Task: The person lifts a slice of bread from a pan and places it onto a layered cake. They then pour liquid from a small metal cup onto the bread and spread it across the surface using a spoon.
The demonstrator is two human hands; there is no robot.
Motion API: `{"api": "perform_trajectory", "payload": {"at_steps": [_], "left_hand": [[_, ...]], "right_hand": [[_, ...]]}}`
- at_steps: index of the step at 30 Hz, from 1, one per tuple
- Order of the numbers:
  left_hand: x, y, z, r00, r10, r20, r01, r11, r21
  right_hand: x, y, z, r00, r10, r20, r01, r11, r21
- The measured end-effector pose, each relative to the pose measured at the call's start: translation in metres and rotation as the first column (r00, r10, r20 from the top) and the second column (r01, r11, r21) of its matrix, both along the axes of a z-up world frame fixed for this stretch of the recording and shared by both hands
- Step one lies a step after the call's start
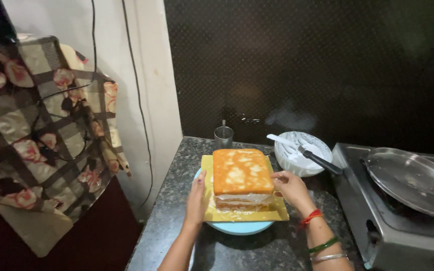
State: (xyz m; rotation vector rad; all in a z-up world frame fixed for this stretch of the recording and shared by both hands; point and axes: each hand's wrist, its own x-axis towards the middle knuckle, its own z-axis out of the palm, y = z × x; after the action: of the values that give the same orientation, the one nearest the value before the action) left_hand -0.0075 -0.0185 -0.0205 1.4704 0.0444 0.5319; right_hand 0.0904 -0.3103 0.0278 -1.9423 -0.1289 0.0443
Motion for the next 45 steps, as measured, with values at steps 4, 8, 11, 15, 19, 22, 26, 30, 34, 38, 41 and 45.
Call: {"api": "perform_trajectory", "payload": {"at_steps": [4, 8, 11, 15, 19, 22, 26, 30, 34, 38, 41, 45], "left_hand": [[0.004, -0.012, -0.014, 0.992, -0.126, 0.009, 0.126, 0.992, 0.006], [-0.004, -0.019, -0.004, 0.991, -0.086, -0.106, 0.121, 0.919, 0.375], [-0.003, -0.018, 0.003, 0.988, -0.071, -0.141, 0.117, 0.927, 0.357], [-0.013, -0.023, 0.033, 0.981, -0.133, -0.144, 0.17, 0.945, 0.281], [0.006, -0.013, 0.011, 0.992, -0.127, -0.011, 0.127, 0.992, -0.007], [0.01, -0.004, 0.008, 0.929, 0.248, -0.274, -0.189, 0.956, 0.224], [0.011, -0.002, 0.018, 0.968, -0.167, -0.19, 0.046, 0.854, -0.519], [0.013, 0.022, 0.022, 0.93, -0.277, -0.242, 0.088, 0.807, -0.584], [0.022, 0.054, 0.013, 0.869, -0.104, -0.483, -0.174, 0.851, -0.496], [0.012, 0.057, 0.021, 0.867, -0.051, -0.495, -0.102, 0.955, -0.279], [-0.016, 0.042, 0.062, 0.685, -0.118, -0.719, -0.151, 0.942, -0.299], [-0.025, 0.032, 0.077, 0.681, -0.206, -0.703, -0.134, 0.908, -0.396]], "right_hand": [[0.016, -0.006, -0.017, 0.997, 0.07, 0.038, -0.071, 0.997, 0.016], [0.007, -0.004, 0.0, 0.999, 0.046, 0.028, -0.046, 0.999, 0.017], [0.008, -0.003, 0.002, 0.998, 0.054, 0.04, -0.056, 0.997, 0.05], [-0.002, 0.003, 0.019, 0.998, 0.069, -0.012, -0.067, 0.992, 0.109], [0.005, 0.0, 0.016, 1.0, 0.008, 0.016, -0.009, 0.996, 0.091], [0.008, -0.001, 0.016, 1.0, 0.03, 0.009, -0.031, 0.996, 0.087], [0.009, -0.002, 0.02, 0.999, 0.048, -0.006, -0.048, 0.994, 0.101], [0.006, 0.001, 0.027, 0.993, 0.102, -0.054, -0.087, 0.971, 0.224], [-0.003, 0.004, 0.038, 0.981, 0.169, -0.096, -0.135, 0.947, 0.291], [-0.002, 0.0, 0.038, 0.985, 0.153, -0.075, -0.126, 0.95, 0.286], [-0.001, 0.001, 0.038, 0.986, 0.148, -0.08, -0.12, 0.951, 0.286], [-0.032, 0.011, 0.072, 0.986, 0.135, -0.101, -0.106, 0.962, 0.252]]}}
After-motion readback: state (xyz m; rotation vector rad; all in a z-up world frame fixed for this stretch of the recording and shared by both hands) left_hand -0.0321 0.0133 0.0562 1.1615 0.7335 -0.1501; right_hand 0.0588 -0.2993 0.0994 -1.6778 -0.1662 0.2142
